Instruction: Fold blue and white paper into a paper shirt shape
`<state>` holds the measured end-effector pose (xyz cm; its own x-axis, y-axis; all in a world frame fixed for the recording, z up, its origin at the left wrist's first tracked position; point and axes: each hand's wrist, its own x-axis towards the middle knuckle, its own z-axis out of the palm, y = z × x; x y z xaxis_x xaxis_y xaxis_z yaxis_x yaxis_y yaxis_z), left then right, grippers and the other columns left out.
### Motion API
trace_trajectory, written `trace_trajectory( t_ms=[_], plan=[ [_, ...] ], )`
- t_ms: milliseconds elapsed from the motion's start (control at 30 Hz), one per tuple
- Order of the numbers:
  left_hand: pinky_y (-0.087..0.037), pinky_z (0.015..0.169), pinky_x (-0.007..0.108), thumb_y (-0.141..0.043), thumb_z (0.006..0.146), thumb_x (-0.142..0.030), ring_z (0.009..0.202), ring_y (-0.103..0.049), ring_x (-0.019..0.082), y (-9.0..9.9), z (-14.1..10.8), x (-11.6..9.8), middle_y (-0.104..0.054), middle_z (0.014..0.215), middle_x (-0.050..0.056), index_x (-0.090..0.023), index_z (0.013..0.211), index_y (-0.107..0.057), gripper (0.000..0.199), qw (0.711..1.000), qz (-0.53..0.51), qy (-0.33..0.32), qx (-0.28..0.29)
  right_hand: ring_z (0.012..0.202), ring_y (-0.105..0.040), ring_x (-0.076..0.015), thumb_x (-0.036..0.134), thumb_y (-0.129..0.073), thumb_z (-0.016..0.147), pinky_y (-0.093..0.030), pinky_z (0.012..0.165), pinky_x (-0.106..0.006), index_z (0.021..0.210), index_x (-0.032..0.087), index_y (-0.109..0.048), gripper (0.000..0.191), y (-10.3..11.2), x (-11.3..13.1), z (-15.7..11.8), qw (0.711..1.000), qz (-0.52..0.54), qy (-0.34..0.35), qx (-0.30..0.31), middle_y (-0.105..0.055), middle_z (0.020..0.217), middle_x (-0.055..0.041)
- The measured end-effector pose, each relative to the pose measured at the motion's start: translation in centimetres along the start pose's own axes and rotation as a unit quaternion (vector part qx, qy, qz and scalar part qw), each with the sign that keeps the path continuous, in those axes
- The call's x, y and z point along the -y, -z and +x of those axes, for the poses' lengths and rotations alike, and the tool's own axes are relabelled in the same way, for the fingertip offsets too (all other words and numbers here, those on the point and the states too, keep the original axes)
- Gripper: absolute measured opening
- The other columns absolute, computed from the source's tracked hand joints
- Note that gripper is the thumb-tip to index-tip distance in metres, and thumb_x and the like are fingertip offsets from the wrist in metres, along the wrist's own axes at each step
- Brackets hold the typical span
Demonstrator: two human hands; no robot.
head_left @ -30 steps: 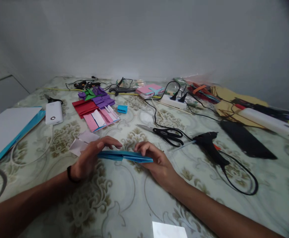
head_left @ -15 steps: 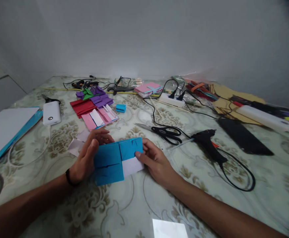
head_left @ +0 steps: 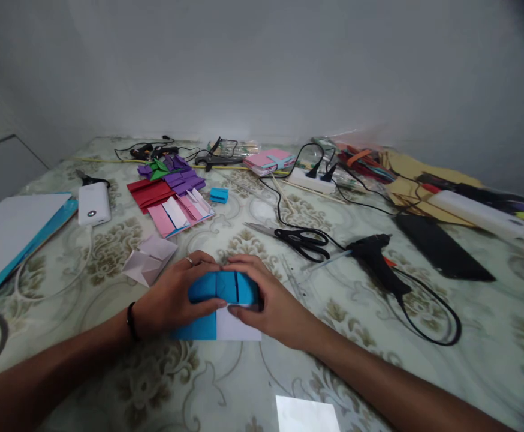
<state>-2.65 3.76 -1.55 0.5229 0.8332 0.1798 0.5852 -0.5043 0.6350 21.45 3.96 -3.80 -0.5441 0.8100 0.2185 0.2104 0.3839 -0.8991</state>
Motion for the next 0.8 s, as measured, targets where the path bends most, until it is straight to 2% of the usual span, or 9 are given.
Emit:
trace_trajectory(
  t_ms=[133, 267, 400, 467, 533, 633, 733, 800],
  plan=[
    [-0.051, 0.105, 0.047, -0.078, 0.087, -0.038, 0.118, -0.063, 0.030, -0.04, 0.08, -0.05, -0.064, 0.127, 0.009, -0.023, 0.131, -0.063, 0.049, 0.999, 0.036, -0.003, 0.008, 0.130, -0.056, -0.0264, 0.012, -0.074, 0.084, -0.044, 0.114, -0.049, 0.133, 0.030, -0.057, 0.055, -0.20, 0.07, -0.06, 1.000, -0.017, 0.002, -0.005, -0.059, 0.135, -0.0088],
    [-0.048, 0.107, 0.049, -0.080, 0.086, -0.041, 0.124, -0.061, 0.031, 0.05, 0.05, -0.27, -0.063, 0.135, 0.010, -0.027, 0.142, -0.053, 0.064, 0.998, 0.062, -0.019, 0.015, 0.125, -0.061, -0.0259, 0.011, -0.071, 0.085, -0.046, 0.110, -0.047, 0.141, 0.029, -0.052, 0.061, -0.42, -0.05, -0.20, 0.998, -0.001, -0.051, -0.042, -0.065, 0.135, -0.0077],
    [-0.047, 0.108, 0.053, -0.086, 0.078, -0.054, 0.130, -0.056, 0.036, -0.01, -0.27, -0.49, -0.058, 0.142, 0.014, -0.027, 0.150, -0.042, 0.090, 0.996, 0.067, -0.051, 0.006, 0.119, -0.065, -0.0263, 0.022, -0.073, 0.088, -0.049, 0.106, -0.045, 0.139, 0.026, -0.056, 0.054, -0.38, 0.02, -0.14, 0.995, 0.008, -0.076, -0.059, -0.070, 0.128, -0.0072],
    [-0.046, 0.109, 0.054, -0.087, 0.077, -0.054, 0.133, -0.054, 0.037, -0.12, -0.47, -0.63, -0.056, 0.143, 0.016, -0.026, 0.152, -0.038, 0.093, 0.995, 0.074, -0.073, 0.000, 0.117, -0.066, -0.0260, 0.028, -0.071, 0.091, -0.050, 0.103, -0.044, 0.137, 0.026, -0.058, 0.048, -0.32, 0.07, -0.05, 0.994, 0.012, -0.081, -0.070, -0.071, 0.127, -0.0071],
    [-0.047, 0.109, 0.053, -0.084, 0.083, -0.046, 0.134, -0.053, 0.035, -0.27, -0.60, -0.73, -0.056, 0.142, 0.016, -0.025, 0.151, -0.038, 0.085, 0.993, 0.082, -0.082, -0.004, 0.116, -0.067, -0.0255, 0.034, -0.068, 0.095, -0.051, 0.101, -0.043, 0.136, 0.026, -0.059, 0.043, -0.25, 0.12, 0.01, 0.993, 0.019, -0.088, -0.076, -0.072, 0.126, -0.0069],
    [-0.050, 0.107, 0.048, -0.073, 0.093, -0.031, 0.128, -0.059, 0.030, -0.47, -0.59, -0.73, -0.060, 0.137, 0.013, -0.024, 0.145, -0.044, 0.060, 0.994, 0.083, -0.070, -0.013, 0.115, -0.068, -0.0259, 0.041, -0.063, 0.098, -0.052, 0.099, -0.043, 0.135, 0.025, -0.060, 0.040, -0.12, 0.24, 0.02, 0.992, 0.031, -0.103, -0.071, -0.073, 0.124, -0.0072],
    [-0.055, 0.101, 0.042, -0.065, 0.097, -0.025, 0.117, -0.066, 0.024, -0.50, -0.45, -0.66, -0.067, 0.126, 0.009, -0.024, 0.132, -0.055, 0.036, 0.995, 0.067, -0.071, -0.027, 0.119, -0.066, -0.0271, 0.045, -0.064, 0.098, -0.050, 0.103, -0.044, 0.135, 0.024, -0.060, 0.042, -0.04, 0.43, -0.11, 0.992, 0.040, -0.108, -0.051, -0.071, 0.128, -0.0084],
    [-0.056, 0.099, 0.040, -0.064, 0.098, -0.025, 0.114, -0.068, 0.023, -0.38, -0.36, -0.66, -0.068, 0.124, 0.008, -0.024, 0.127, -0.058, 0.030, 0.995, 0.054, -0.077, -0.029, 0.123, -0.064, -0.0273, 0.045, -0.069, 0.095, -0.049, 0.106, -0.044, 0.137, 0.024, -0.056, 0.049, -0.03, 0.56, -0.23, 0.994, 0.048, -0.095, -0.034, -0.068, 0.135, -0.0088]
  ],
)
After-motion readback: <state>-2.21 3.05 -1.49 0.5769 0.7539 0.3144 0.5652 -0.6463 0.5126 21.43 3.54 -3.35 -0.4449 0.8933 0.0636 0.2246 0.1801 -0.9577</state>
